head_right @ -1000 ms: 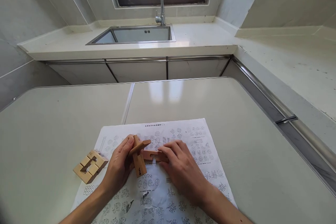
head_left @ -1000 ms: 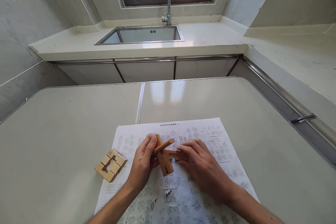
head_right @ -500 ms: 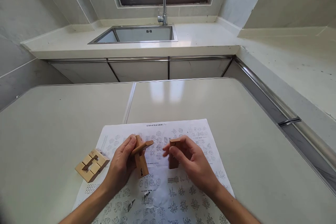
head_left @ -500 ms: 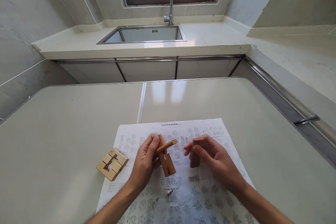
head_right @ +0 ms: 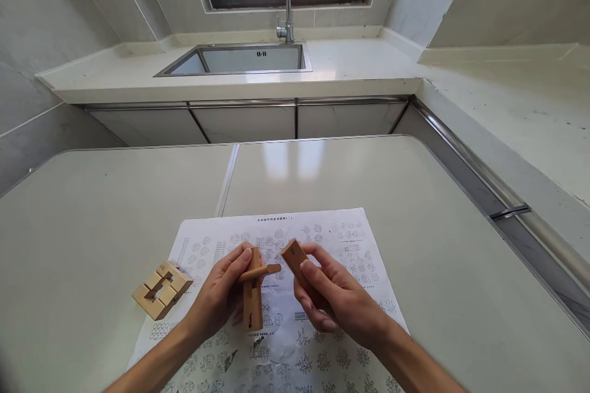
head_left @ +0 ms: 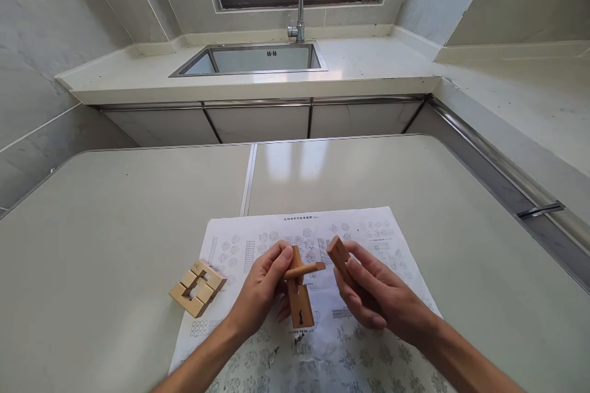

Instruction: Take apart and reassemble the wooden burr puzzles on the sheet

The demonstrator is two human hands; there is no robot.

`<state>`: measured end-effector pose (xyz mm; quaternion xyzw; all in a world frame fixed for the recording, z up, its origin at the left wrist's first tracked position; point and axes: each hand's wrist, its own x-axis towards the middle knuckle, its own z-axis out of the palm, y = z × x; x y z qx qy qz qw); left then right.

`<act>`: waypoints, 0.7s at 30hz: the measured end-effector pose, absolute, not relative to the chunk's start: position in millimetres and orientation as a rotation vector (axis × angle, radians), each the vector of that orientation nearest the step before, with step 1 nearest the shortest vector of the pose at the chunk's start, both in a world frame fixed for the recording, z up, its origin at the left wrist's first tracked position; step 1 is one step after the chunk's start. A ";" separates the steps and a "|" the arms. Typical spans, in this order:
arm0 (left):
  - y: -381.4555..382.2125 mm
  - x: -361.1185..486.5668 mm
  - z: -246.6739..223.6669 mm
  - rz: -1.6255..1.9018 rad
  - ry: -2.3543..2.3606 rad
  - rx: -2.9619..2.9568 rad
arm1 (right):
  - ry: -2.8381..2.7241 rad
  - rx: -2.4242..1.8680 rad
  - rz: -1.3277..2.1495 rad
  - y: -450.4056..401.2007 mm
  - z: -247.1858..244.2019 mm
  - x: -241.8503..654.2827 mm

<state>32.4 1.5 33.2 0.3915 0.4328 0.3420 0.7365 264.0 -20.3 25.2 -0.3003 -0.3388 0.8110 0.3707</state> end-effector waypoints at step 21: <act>3.8 29.4 42.0 0.492 0.888 1.270 | -1.130 -0.581 2.071 -29.1 10.6 256.0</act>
